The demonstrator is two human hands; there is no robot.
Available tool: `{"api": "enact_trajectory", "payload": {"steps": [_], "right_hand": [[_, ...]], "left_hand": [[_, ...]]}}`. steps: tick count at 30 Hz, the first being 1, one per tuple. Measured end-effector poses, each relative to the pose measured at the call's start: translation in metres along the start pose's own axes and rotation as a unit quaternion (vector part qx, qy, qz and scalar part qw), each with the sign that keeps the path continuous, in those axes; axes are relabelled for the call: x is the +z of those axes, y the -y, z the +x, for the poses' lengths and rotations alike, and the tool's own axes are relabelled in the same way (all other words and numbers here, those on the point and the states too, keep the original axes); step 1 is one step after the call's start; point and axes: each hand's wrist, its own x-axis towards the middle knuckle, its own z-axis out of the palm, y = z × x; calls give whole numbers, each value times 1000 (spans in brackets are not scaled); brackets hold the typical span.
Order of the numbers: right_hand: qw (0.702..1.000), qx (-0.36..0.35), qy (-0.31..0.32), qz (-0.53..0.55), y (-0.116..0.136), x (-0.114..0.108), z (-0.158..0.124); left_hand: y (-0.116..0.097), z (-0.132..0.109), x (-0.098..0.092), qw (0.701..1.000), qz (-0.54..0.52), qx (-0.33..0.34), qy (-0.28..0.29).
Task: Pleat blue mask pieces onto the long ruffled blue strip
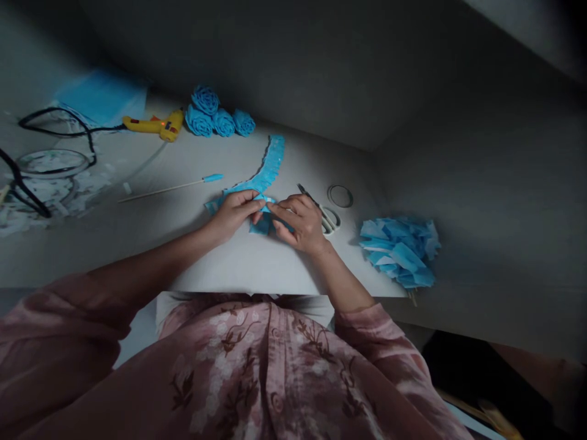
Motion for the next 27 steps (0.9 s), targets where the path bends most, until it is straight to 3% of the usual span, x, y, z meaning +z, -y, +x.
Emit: {"api": "enact_trajectory", "payload": {"steps": [2,5,9,11,15,22,27], "right_hand": [[998,27,-42,48,-1,-3,1],[981,129,-74,125,-2,-7,4],[928,242,33,280,1,-9,6],[906,253,67,334,3,-6,6],[893,250,60,369,4,2,4],[867,282,-35,409,0,18,2],[865,289,-65,406,2,20,2]], "left_hand": [[0,1,-2,1000,20,3,10],[1,1,-3,998,58,-4,39],[5,0,-4,993,98,-4,73],[7,1,-4,989,127,11,76],[9,1,-4,984,159,36,66],[4,-5,2,994,62,17,88],[5,-6,6,997,28,-7,73]]}}
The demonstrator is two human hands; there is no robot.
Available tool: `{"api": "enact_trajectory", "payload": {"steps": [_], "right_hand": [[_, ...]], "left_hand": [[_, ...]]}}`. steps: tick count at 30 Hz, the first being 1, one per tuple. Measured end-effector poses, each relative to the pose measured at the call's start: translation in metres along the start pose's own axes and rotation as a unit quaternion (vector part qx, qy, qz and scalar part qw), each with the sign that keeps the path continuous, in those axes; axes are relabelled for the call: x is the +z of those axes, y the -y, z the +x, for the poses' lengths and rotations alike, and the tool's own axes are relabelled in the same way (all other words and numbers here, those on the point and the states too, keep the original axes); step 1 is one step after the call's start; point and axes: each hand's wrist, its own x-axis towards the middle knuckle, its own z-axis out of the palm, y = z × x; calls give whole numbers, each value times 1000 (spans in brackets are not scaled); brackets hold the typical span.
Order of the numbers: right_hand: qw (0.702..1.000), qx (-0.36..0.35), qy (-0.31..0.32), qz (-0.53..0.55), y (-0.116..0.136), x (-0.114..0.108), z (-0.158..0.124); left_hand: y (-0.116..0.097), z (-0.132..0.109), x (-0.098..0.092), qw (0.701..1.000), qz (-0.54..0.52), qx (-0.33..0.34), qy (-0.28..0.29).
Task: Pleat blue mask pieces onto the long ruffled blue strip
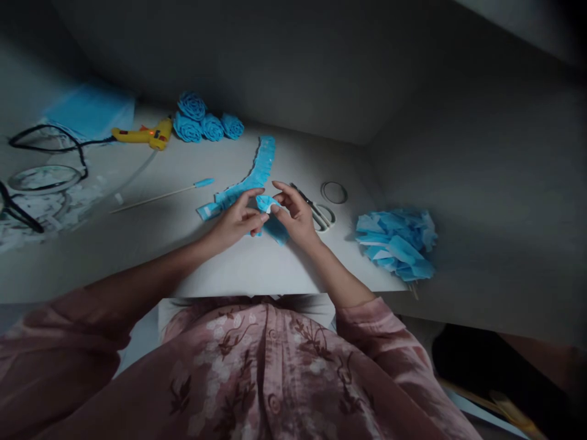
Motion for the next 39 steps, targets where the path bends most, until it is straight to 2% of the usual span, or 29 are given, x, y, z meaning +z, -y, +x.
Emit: {"api": "enact_trajectory", "payload": {"steps": [6,13,18,23,29,34,37,39], "right_hand": [[1000,3,-3,19,-3,5,-1],[999,15,27,8,-6,3,0],[999,8,30,30,-2,-3,2],[999,30,37,-11,-1,-5,1],[999,36,15,-4,0,-9,1],[999,25,41,-13,1,-3,0],[997,37,54,-32,3,-1,0],[997,41,46,-48,3,-7,2]], "left_hand": [[2,4,-2,1000,-5,-27,-13],[-1,5,-6,998,10,1,-67],[2,8,-9,998,37,6,-59],[4,8,-10,996,71,11,-48],[-2,8,-12,995,55,11,-86],[1,8,-10,998,36,3,-49],[5,8,-11,996,56,4,-68],[7,8,-13,994,72,7,-82]]}}
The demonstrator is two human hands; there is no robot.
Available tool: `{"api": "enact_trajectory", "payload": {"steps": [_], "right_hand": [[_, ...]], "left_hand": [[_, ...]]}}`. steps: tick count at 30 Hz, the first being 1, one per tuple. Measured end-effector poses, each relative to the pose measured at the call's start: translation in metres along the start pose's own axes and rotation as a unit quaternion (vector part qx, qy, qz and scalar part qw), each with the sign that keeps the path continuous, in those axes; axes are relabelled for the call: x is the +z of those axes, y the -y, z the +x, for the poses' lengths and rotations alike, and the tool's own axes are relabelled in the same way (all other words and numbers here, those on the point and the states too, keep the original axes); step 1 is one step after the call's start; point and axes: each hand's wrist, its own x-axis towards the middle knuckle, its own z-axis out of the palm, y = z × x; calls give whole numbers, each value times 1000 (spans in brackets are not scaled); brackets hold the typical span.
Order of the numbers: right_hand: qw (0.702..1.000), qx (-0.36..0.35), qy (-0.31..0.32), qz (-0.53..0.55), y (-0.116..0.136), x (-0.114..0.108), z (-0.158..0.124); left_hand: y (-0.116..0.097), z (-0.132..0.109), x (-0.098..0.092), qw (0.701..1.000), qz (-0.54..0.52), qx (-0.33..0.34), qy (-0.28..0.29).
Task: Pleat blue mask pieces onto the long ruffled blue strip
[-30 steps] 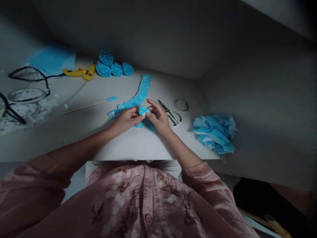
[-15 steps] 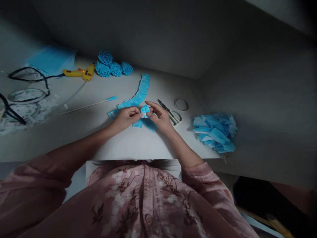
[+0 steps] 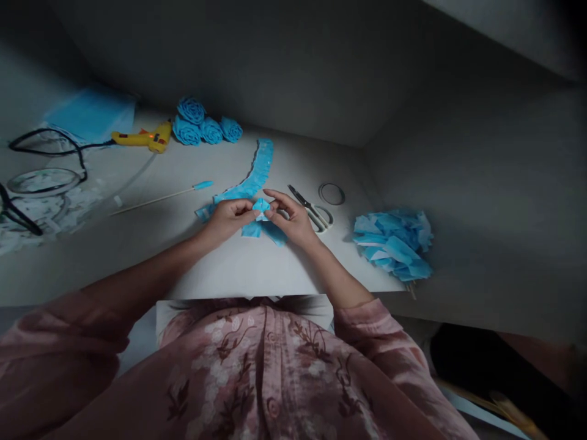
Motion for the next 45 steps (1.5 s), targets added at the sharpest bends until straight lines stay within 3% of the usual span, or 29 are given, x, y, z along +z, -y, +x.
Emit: {"api": "enact_trajectory", "payload": {"steps": [2,6,8,11,15,23,28,35,40,45], "right_hand": [[999,3,-46,-20,-4,-15,3],[973,31,-202,-107,-22,-56,10],[957,64,-225,-171,-29,-71,11],[945,97,-183,-254,-35,-75,13],[924,112,-125,-343,-34,-64,17],[875,169,-130,-435,-24,-52,25],[912,198,-186,-306,-33,-57,30],[940,182,-194,-212,-51,-68,35],[940,158,-159,-257,-46,-69,26],[914,141,-112,-364,-34,-63,22]], "left_hand": [[1,0,-1,1000,4,0,-9],[1,1,-1,1000,-12,-12,-22],[1,1,0,999,-27,-19,-22],[-2,1,2,999,-37,-24,-19],[-6,0,2,999,-24,-12,-19],[-7,0,1,998,-51,-23,-21],[-9,-2,0,998,-64,-25,-7],[-7,-2,0,999,-41,-27,-6],[-7,-1,1,998,-58,-38,-8],[-8,0,0,997,-60,-39,-6]]}}
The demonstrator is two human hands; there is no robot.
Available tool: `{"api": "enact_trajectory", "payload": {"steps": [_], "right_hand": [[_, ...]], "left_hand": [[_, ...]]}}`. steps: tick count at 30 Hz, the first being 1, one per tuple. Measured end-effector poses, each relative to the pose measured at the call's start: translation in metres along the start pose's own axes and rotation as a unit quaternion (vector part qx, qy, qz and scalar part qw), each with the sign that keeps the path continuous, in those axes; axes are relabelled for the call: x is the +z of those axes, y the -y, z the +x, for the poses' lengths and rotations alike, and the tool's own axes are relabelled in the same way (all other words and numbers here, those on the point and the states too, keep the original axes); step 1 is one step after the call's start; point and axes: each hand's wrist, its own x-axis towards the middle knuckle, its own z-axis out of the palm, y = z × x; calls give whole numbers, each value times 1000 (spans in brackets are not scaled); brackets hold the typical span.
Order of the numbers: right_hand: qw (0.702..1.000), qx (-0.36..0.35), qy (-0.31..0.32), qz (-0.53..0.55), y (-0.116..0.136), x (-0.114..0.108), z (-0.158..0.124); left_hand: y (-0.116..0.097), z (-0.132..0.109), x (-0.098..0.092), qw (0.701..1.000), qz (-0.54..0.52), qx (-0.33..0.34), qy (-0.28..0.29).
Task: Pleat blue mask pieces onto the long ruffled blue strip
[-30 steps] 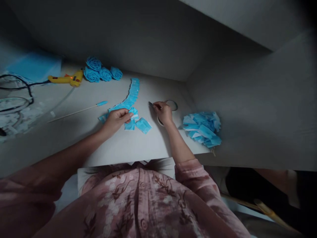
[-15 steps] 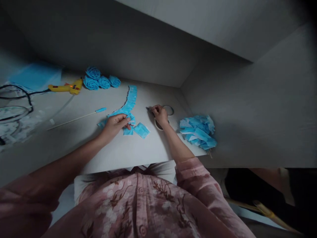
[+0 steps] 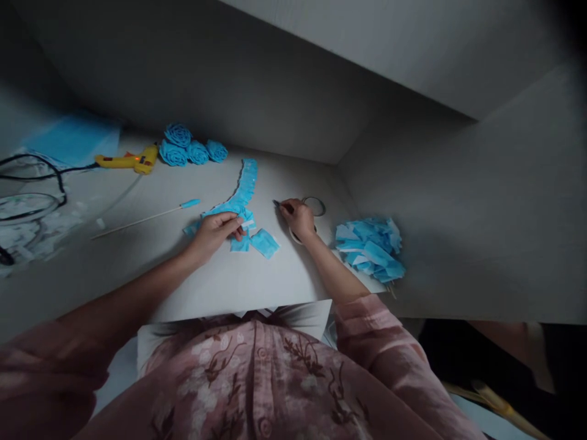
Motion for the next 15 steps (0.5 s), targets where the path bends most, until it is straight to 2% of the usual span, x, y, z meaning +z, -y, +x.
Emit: {"api": "enact_trajectory", "payload": {"steps": [7,15], "right_hand": [[998,27,5,-60,12,-3,-1],[997,72,0,-39,12,-1,4]], "left_hand": [[-1,0,-1,1000,10,12,1],[-2,-1,-2,1000,0,2,-9]]}}
